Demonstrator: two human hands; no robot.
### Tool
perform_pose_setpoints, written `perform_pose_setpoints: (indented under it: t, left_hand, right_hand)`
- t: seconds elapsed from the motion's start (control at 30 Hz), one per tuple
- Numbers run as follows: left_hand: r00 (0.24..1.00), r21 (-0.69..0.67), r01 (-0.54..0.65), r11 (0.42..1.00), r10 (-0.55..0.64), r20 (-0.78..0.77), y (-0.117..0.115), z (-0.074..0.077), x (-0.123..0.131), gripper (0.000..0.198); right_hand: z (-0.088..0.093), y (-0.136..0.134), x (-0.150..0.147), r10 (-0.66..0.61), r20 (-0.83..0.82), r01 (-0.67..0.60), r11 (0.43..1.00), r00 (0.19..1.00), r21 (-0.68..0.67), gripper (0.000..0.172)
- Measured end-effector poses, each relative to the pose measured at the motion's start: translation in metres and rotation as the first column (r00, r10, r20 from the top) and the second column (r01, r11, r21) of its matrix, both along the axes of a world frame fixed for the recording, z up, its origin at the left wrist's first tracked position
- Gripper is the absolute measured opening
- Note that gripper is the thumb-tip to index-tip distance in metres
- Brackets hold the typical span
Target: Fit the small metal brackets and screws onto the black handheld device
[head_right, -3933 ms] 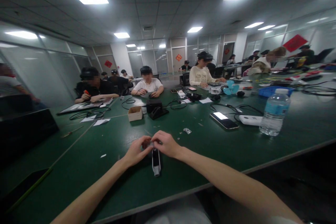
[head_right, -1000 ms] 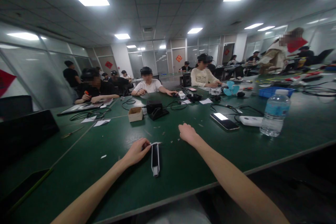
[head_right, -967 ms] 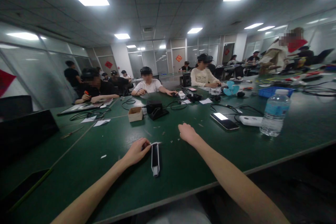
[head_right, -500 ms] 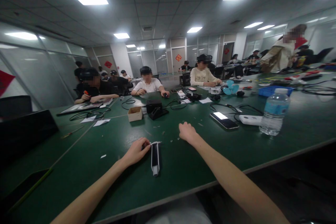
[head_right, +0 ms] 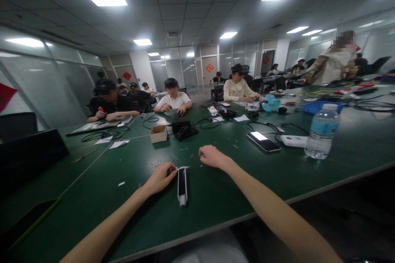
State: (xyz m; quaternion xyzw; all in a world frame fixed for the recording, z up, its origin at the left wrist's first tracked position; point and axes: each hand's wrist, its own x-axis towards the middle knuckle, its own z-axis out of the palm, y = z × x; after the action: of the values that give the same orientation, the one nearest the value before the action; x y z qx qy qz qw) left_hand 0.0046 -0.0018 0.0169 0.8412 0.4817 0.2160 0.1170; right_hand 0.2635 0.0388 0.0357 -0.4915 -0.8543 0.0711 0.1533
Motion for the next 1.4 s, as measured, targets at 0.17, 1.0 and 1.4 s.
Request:
perform_pose_setpoints:
  t: [0.17, 1.0, 1.4]
  left_hand:
    - [1.0, 0.038, 0.004, 0.999, -0.004, -0.004, 0.001, -0.002, 0.001, 0.02]
    - [1.0, 0.049, 0.018, 0.999, -0.018, -0.014, 0.003, -0.004, 0.0, 0.012]
    - [0.999, 0.051, 0.01, 0.999, -0.008, -0.032, 0.001, -0.002, 0.001, 0.012]
  right_hand:
    - [-0.008, -0.01, -0.02, 0.214, -0.068, -0.215, 0.977, 0.974, -0.004, 0.013]
    - [-0.015, -0.014, -0.028, 0.303, -0.219, -0.301, 0.953, 0.927, 0.04, 0.013]
    - [-0.019, -0.013, -0.029, 0.319, -0.271, -0.318, 0.947, 0.908, 0.05, 0.012]
